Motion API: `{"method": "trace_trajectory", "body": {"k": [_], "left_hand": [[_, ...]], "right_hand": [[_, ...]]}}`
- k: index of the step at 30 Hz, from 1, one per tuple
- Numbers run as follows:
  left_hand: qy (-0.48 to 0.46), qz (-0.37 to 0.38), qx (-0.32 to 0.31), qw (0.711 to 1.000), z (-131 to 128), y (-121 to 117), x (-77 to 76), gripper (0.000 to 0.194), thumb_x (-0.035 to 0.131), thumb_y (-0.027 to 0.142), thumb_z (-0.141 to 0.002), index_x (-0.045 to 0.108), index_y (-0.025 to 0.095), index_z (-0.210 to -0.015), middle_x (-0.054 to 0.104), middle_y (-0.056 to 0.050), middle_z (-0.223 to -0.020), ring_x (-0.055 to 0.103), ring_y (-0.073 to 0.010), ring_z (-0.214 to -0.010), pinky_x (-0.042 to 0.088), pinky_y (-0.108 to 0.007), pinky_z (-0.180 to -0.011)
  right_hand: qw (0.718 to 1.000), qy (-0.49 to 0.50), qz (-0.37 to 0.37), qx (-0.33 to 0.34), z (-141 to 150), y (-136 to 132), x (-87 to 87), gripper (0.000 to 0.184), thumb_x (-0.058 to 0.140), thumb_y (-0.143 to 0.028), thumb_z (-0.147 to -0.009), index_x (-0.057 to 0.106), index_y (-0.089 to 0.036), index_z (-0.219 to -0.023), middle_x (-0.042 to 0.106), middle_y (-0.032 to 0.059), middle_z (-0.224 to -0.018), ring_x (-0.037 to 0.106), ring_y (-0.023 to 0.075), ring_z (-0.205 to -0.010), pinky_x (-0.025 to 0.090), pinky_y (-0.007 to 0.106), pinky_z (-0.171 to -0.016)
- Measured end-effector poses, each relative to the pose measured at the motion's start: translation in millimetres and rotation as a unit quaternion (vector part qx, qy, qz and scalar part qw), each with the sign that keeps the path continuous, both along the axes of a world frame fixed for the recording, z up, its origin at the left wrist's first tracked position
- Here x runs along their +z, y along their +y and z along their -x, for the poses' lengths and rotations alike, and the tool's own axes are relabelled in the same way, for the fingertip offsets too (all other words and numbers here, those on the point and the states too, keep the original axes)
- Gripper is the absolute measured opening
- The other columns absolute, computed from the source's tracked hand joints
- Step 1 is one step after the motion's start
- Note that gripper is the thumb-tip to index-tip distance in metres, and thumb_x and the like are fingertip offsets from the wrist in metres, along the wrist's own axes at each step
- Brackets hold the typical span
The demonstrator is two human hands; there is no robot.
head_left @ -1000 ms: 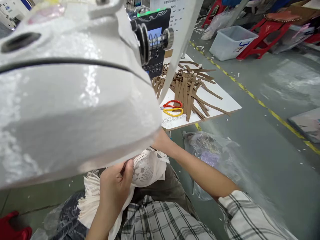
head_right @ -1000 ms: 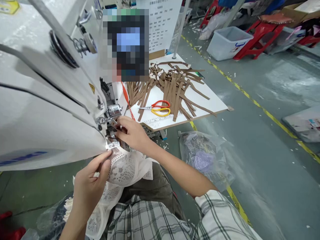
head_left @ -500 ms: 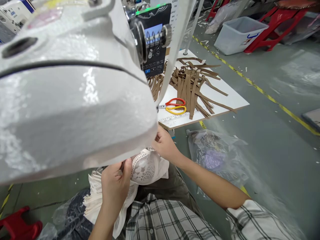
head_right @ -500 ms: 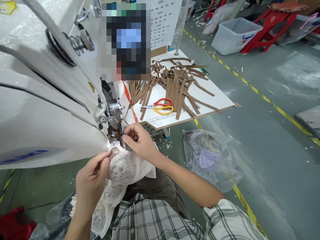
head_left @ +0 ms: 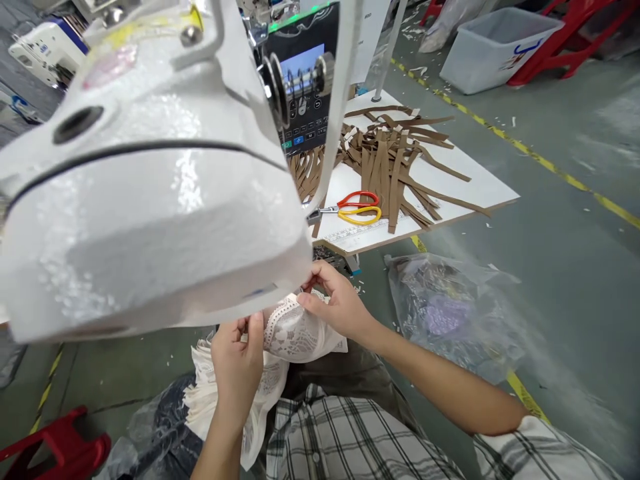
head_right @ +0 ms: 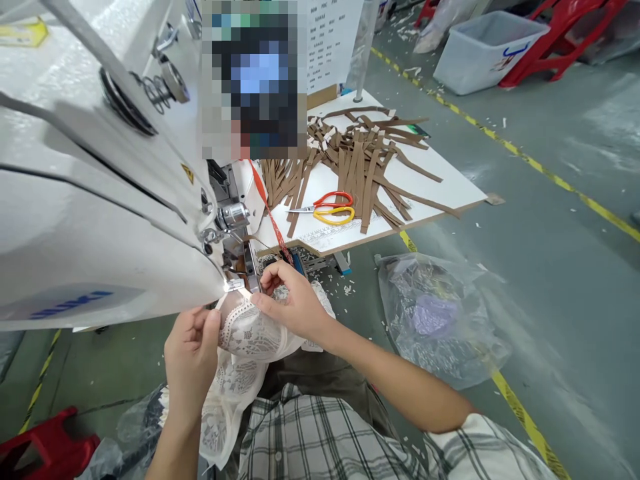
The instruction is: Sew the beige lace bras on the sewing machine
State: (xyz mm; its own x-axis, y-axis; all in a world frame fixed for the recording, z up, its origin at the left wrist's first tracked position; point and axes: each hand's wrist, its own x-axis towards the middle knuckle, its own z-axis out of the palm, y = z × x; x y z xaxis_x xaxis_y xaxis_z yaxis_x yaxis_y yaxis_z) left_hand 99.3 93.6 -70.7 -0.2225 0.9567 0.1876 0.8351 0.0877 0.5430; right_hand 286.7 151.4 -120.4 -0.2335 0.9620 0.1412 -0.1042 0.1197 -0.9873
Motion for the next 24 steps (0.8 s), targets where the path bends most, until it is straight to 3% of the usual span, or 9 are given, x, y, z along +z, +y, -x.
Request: {"method": "trace_trajectory", "body": {"k": [4,10,14,17,21,24], "left_hand": [[-0.016,-0.008,0.009,1.0,0.3,2.1,-0.9,0.032,0.053,0.043,-0.092,0.054,0.021,-0.067,0.063,-0.003,-0.067,0.067,-0.022,-0.086,0.044,-0.025,-0.06],[-0.056,-0.003,0.023,0.998,-2.2,3.4,-0.9,0.027,0.055,0.044,-0.09,0.059,0.019,-0.08,0.061,0.001,-0.064,0.062,-0.0161,-0.066,0.046,-0.026,-0.062],[-0.143,0.019,-0.002,0.989,-14.1,-12.2,0.0,0.028,0.055,0.04,-0.093,0.057,0.019,-0.111,0.063,0.002,-0.069,0.06,-0.0138,-0.061,0.048,-0.024,-0.058],[-0.246,0.063,-0.032,0.967,-27.2,-31.3,-4.0,0.027,0.054,0.039,-0.094,0.052,0.02,-0.114,0.065,0.0,-0.076,0.064,-0.014,-0.065,0.05,-0.023,-0.057],[-0.308,0.099,-0.047,0.945,-39.9,-54.4,-25.3,0.023,0.054,0.038,-0.095,0.053,0.02,-0.11,0.066,-0.005,-0.089,0.066,-0.0156,-0.077,0.054,-0.025,-0.065],[-0.326,0.08,-0.122,0.934,-46.9,-72.1,-64.7,0.046,0.054,0.046,-0.094,0.045,0.021,-0.132,0.06,-0.014,-0.126,0.061,-0.0246,-0.116,0.052,-0.039,-0.097]], "right_hand": [[0.999,-0.042,-0.015,-0.022,0.9,-3.7,3.8,0.023,0.067,-0.037,-0.083,0.051,-0.022,-0.091,0.053,-0.001,-0.087,0.054,0.0143,-0.08,0.044,0.029,-0.075],[0.992,-0.113,0.0,-0.053,6.8,-10.9,16.1,0.033,0.071,-0.041,-0.079,0.052,-0.022,-0.098,0.053,-0.0015,-0.088,0.053,0.014,-0.078,0.043,0.028,-0.071],[0.992,-0.036,0.121,0.023,-1.5,-21.8,14.8,0.035,0.071,-0.044,-0.08,0.052,-0.023,-0.1,0.052,-0.004,-0.081,0.047,0.01,-0.064,0.039,0.024,-0.059],[0.977,0.027,0.185,0.099,-19.3,-33.9,10.5,0.034,0.07,-0.047,-0.082,0.06,-0.02,-0.101,0.061,-0.0006,-0.085,0.054,0.0116,-0.068,0.042,0.025,-0.06],[0.974,0.023,0.196,0.116,-44.5,-50.8,5.5,0.028,0.067,-0.043,-0.087,0.073,-0.019,-0.1,0.068,0.0032,-0.096,0.062,0.0154,-0.085,0.047,0.028,-0.074],[0.967,0.062,0.232,0.082,-50.9,-61.0,-0.5,0.027,0.07,-0.042,-0.085,0.076,-0.019,-0.097,0.069,0.0023,-0.093,0.063,0.0141,-0.081,0.048,0.027,-0.073]]}}
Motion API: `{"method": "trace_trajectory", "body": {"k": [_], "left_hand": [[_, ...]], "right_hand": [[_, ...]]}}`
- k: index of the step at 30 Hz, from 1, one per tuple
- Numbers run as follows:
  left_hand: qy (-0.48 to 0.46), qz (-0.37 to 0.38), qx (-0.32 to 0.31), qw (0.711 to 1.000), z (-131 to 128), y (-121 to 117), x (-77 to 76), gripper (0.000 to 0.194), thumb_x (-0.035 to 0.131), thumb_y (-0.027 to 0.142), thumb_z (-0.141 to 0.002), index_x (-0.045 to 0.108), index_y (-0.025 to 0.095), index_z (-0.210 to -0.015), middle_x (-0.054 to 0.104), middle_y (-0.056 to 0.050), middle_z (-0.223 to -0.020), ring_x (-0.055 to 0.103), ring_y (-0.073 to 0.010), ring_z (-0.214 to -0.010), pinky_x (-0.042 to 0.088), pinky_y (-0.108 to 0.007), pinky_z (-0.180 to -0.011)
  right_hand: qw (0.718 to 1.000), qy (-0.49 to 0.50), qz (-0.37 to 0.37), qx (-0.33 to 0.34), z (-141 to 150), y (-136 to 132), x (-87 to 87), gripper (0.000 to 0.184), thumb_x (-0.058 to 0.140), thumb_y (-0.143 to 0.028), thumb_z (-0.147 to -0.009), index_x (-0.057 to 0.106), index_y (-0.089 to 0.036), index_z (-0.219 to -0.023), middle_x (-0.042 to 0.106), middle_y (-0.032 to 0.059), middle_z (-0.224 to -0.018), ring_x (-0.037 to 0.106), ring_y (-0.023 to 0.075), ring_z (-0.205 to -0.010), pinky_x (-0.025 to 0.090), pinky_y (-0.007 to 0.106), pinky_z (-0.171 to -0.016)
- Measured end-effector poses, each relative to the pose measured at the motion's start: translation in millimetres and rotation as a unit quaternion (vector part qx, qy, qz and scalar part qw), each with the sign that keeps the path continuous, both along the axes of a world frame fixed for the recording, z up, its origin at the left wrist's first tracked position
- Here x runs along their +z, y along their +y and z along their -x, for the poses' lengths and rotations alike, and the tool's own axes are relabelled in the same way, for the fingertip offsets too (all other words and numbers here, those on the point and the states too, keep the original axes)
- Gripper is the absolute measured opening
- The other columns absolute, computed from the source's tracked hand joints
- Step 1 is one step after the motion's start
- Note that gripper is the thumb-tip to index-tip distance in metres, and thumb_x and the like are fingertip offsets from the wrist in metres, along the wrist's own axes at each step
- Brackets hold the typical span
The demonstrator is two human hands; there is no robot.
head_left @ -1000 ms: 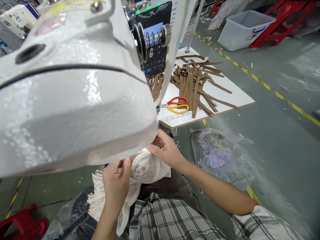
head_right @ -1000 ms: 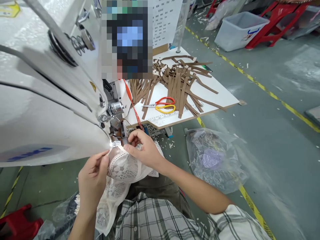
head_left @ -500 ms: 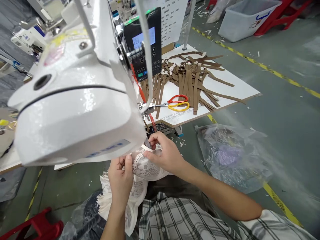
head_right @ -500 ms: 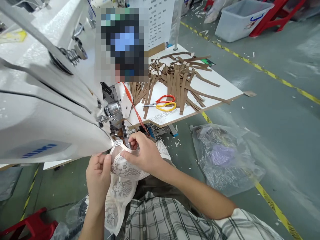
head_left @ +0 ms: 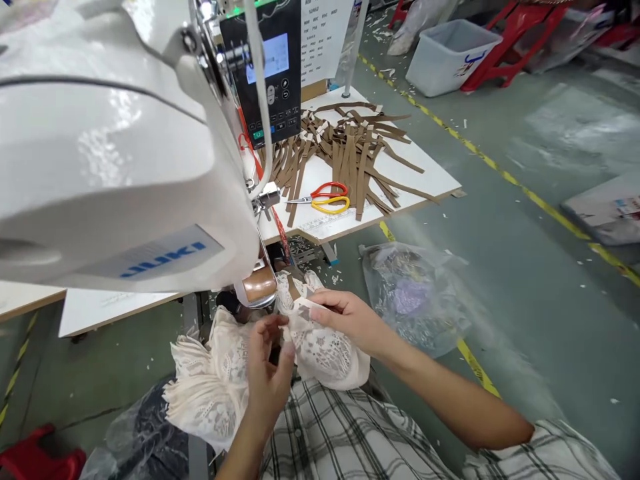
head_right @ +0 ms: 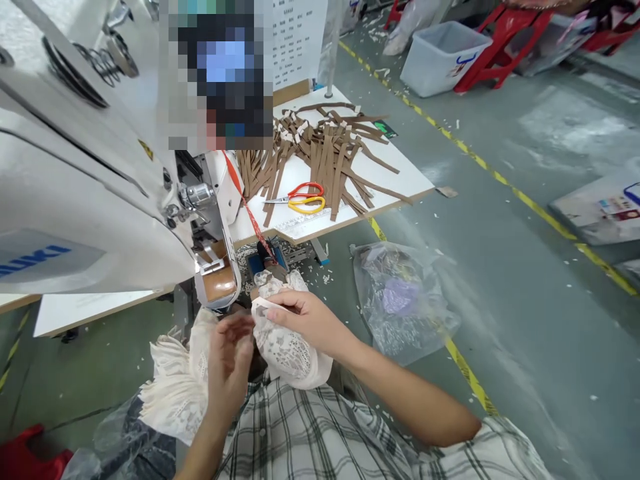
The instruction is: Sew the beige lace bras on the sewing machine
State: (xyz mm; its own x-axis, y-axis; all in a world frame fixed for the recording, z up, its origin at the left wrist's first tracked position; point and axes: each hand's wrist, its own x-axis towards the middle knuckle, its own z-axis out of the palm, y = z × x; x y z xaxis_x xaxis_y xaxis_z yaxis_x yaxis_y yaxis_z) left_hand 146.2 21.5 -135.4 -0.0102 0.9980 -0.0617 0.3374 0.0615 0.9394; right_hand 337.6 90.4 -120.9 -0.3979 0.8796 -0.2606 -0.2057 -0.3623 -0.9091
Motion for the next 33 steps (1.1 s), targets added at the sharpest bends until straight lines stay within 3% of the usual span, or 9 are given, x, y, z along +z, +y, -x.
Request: {"method": "trace_trajectory", "body": {"k": [4,7,9,13,17,24,28,31,33], "left_hand": [[0.13,-0.051,-0.135,0.981,-12.0,-21.8,-78.9,0.107,0.072,0.057,-0.074,0.017,0.014,-0.155,0.028,-0.024,-0.158,0.027,-0.041,-0.147,0.029,-0.058,-0.118],[0.272,-0.08,-0.127,0.951,-9.8,-21.5,-124.0,0.077,0.065,0.037,-0.084,0.032,0.014,-0.15,0.038,-0.025,-0.153,0.032,-0.0404,-0.145,0.033,-0.06,-0.115],[0.304,-0.082,-0.113,0.942,4.1,-11.2,-132.0,0.053,0.054,0.02,-0.089,0.047,0.015,-0.141,0.051,-0.022,-0.144,0.046,-0.0354,-0.137,0.043,-0.055,-0.109],[0.299,-0.095,-0.082,0.946,48.5,18.5,-107.8,0.05,0.043,0.004,-0.086,0.059,0.018,-0.131,0.062,-0.013,-0.135,0.055,-0.0253,-0.129,0.043,-0.044,-0.111],[0.385,-0.135,-0.021,0.913,60.5,37.2,-97.2,0.049,0.042,0.004,-0.087,0.062,0.018,-0.129,0.057,-0.014,-0.142,0.037,-0.0307,-0.144,0.022,-0.055,-0.121],[0.396,-0.031,-0.088,0.913,11.0,20.3,-145.0,0.059,0.052,0.01,-0.083,0.045,0.007,-0.142,0.045,-0.027,-0.149,0.042,-0.0368,-0.139,0.039,-0.056,-0.109],[0.371,-0.028,-0.085,0.924,43.4,-12.8,-111.6,0.044,0.047,0.02,-0.092,0.049,0.015,-0.136,0.056,-0.017,-0.14,0.054,-0.0256,-0.128,0.047,-0.041,-0.103],[0.402,-0.025,0.071,0.912,109.3,-58.2,-68.2,0.028,0.044,0.033,-0.096,0.059,0.016,-0.112,0.067,-0.014,-0.111,0.063,-0.0254,-0.107,0.05,-0.04,-0.094],[0.469,0.024,0.272,0.84,151.3,-96.3,-47.5,0.03,0.049,0.046,-0.091,0.059,0.018,-0.095,0.064,-0.011,-0.092,0.062,-0.028,-0.091,0.051,-0.039,-0.079]], "right_hand": [[0.984,0.107,0.124,-0.063,5.4,-8.1,-8.8,0.03,0.079,-0.041,-0.075,0.075,-0.019,-0.094,0.071,0.0011,-0.085,0.064,0.0123,-0.072,0.05,0.026,-0.068],[0.975,0.118,0.175,-0.073,-1.3,-11.1,-7.1,0.034,0.083,-0.039,-0.07,0.074,-0.019,-0.096,0.072,0.0017,-0.083,0.065,0.0127,-0.069,0.051,0.026,-0.066],[0.981,0.08,0.157,-0.083,-17.5,-10.9,-0.9,0.035,0.081,-0.04,-0.071,0.073,-0.02,-0.099,0.072,0.003,-0.084,0.066,0.0145,-0.069,0.052,0.028,-0.064],[0.983,-0.104,-0.009,-0.154,-61.0,4.6,1.9,0.037,0.072,-0.046,-0.08,0.07,-0.024,-0.111,0.072,0.0055,-0.094,0.064,0.0172,-0.073,0.051,0.03,-0.063],[0.924,-0.299,-0.151,-0.182,-82.0,39.0,-48.2,0.043,0.057,-0.051,-0.089,0.064,-0.022,-0.12,0.07,0.0075,-0.103,0.063,0.0209,-0.086,0.053,0.036,-0.076],[0.854,-0.481,-0.186,-0.071,-51.2,49.4,-153.7,0.076,0.061,-0.055,-0.08,0.049,-0.005,-0.136,0.054,0.0287,-0.132,0.047,0.0409,-0.128,0.035,0.059,-0.107],[0.815,-0.48,-0.292,0.144,-8.4,34.0,-167.3,0.1,0.075,-0.056,-0.07,0.032,-0.017,-0.151,0.027,0.0202,-0.159,0.025,0.0371,-0.147,0.026,0.052,-0.118],[0.799,-0.483,-0.295,0.204,18.8,38.6,-175.9,0.091,0.076,-0.046,-0.074,0.035,-0.017,-0.149,0.035,0.0201,-0.154,0.035,0.0352,-0.141,0.032,0.046,-0.115],[0.804,-0.495,-0.277,0.179,31.0,44.4,-181.4,0.083,0.07,-0.04,-0.08,0.033,-0.013,-0.149,0.039,0.0237,-0.148,0.04,0.0363,-0.137,0.035,0.048,-0.112]]}}
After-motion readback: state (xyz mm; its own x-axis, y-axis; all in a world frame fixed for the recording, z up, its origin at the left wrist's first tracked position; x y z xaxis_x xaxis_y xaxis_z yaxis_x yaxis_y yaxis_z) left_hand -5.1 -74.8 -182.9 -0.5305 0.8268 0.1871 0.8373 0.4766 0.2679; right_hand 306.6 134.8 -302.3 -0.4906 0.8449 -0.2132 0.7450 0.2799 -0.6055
